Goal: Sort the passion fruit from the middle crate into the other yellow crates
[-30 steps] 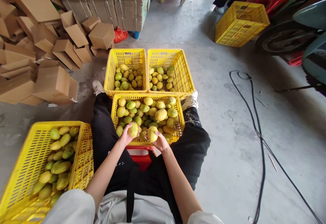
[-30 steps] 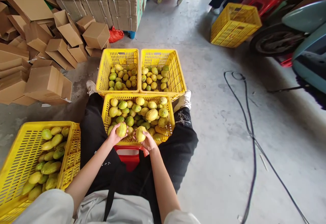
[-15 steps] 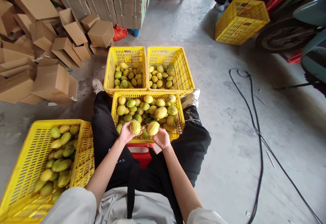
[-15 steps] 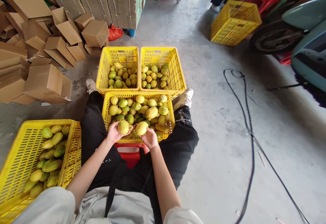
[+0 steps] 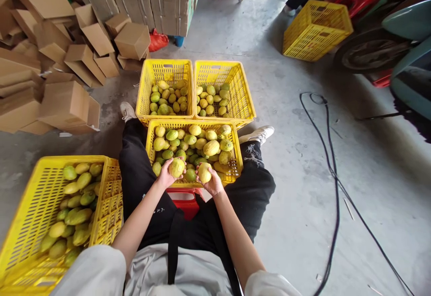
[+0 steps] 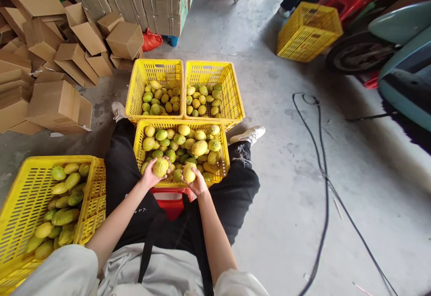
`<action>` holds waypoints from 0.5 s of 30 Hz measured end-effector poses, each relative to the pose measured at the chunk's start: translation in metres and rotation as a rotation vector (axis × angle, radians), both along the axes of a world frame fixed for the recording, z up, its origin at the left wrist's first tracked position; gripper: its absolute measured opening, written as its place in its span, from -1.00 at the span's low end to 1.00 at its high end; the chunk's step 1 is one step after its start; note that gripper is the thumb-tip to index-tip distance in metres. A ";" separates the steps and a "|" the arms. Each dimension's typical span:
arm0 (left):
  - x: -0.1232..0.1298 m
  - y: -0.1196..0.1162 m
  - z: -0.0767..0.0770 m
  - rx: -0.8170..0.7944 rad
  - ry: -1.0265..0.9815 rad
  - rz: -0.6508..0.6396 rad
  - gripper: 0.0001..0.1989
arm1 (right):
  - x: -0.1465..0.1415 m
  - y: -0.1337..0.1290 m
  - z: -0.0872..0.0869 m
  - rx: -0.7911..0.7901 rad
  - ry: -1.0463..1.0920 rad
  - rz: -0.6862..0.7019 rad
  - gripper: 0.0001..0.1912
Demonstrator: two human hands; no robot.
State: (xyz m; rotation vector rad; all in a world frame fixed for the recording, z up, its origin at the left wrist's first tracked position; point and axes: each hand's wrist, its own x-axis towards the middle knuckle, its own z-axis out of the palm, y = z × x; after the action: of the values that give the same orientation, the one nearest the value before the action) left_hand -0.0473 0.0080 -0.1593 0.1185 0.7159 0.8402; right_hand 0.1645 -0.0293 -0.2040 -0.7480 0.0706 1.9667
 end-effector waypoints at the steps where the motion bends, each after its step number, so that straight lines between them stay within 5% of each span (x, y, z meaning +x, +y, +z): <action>1: 0.000 0.000 0.000 -0.018 0.013 0.023 -0.62 | 0.000 0.000 0.001 -0.004 0.006 -0.003 -0.60; 9: 0.001 0.003 0.000 -0.141 0.019 0.238 -0.66 | -0.003 0.000 0.005 0.085 0.040 0.049 -0.60; 15: 0.001 0.002 -0.003 -0.093 0.031 0.145 -0.77 | -0.004 -0.003 -0.009 0.093 -0.031 0.068 -0.55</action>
State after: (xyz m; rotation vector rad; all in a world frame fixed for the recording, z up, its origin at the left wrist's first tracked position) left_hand -0.0461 0.0097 -0.1624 -0.0036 0.7986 0.9431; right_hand 0.1604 -0.0328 -0.2125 -0.7285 -0.0655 2.0076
